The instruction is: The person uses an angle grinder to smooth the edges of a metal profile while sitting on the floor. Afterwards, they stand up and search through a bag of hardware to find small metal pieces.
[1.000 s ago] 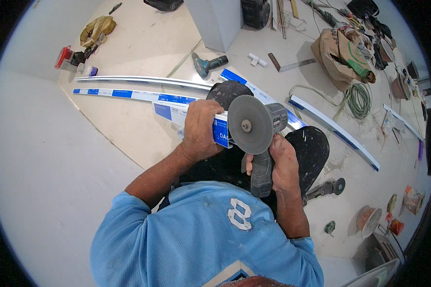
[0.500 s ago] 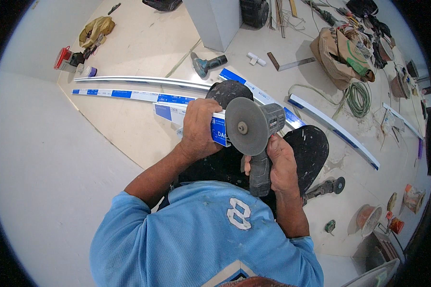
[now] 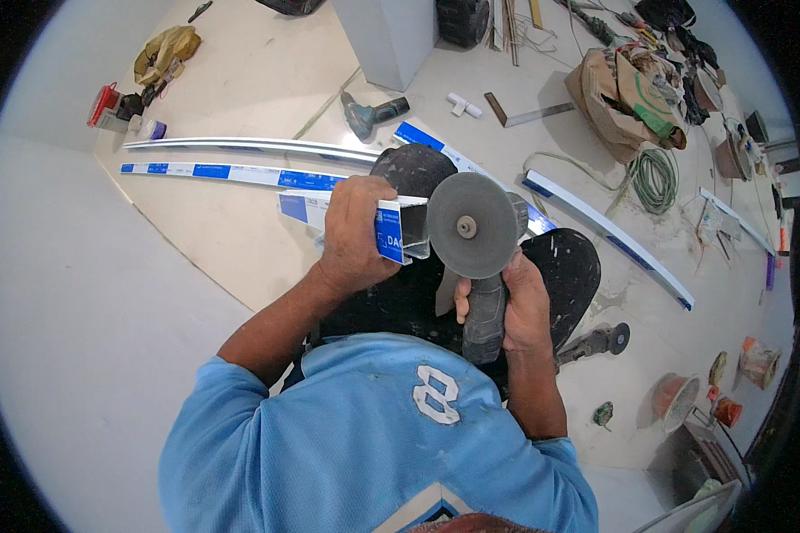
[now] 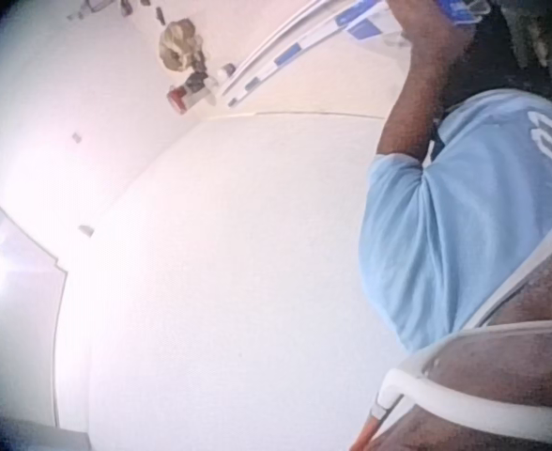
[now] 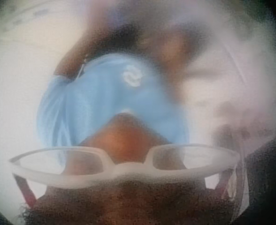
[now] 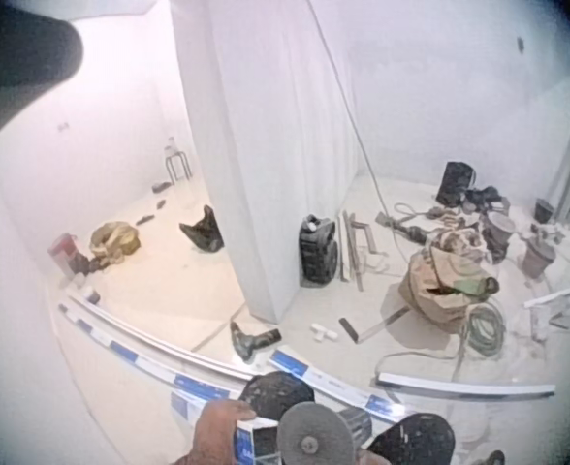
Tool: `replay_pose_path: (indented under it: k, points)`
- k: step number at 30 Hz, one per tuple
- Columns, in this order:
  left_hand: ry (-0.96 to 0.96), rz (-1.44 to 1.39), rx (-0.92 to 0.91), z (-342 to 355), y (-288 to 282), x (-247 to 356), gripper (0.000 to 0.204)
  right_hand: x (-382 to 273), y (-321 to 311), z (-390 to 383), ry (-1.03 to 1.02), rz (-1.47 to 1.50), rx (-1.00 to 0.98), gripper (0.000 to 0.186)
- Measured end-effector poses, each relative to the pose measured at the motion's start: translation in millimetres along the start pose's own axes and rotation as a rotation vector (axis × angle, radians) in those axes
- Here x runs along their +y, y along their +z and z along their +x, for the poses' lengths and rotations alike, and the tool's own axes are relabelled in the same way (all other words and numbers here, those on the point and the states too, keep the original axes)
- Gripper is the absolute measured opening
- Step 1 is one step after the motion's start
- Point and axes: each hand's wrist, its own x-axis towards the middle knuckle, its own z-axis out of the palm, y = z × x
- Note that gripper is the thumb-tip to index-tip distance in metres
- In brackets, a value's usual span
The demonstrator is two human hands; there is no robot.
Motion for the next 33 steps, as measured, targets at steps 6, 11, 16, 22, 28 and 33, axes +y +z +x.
replay_pose_path:
  k: [6,11,16,22,28,33]
  points:
    - [0.016,0.004,0.0,-0.4,-1.0,-1.0,0.068,5.6,-1.1,-0.2,0.004,-0.003,-0.002,0.054]
    - [0.015,0.012,-0.006,0.2,-1.6,-0.1,0.069,5.8,-2.7,0.2,0.0,-0.038,0.0,0.055]
    - [0.027,0.016,-0.016,0.3,-1.8,-2.6,0.07,6.4,-4.2,1.5,-0.013,-0.041,0.006,0.056]
    - [0.032,-0.007,-0.028,0.5,-2.1,-1.3,0.073,0.4,-3.2,4.1,-0.022,-0.069,0.004,0.054]
    - [0.029,-0.001,-0.046,0.0,-1.7,-0.8,0.073,-0.7,-4.5,3.0,-0.013,-0.042,0.006,0.052]
    - [0.034,-0.003,-0.039,-0.8,-0.3,-1.5,0.072,0.1,-5.0,0.4,0.014,-0.045,0.025,0.055]
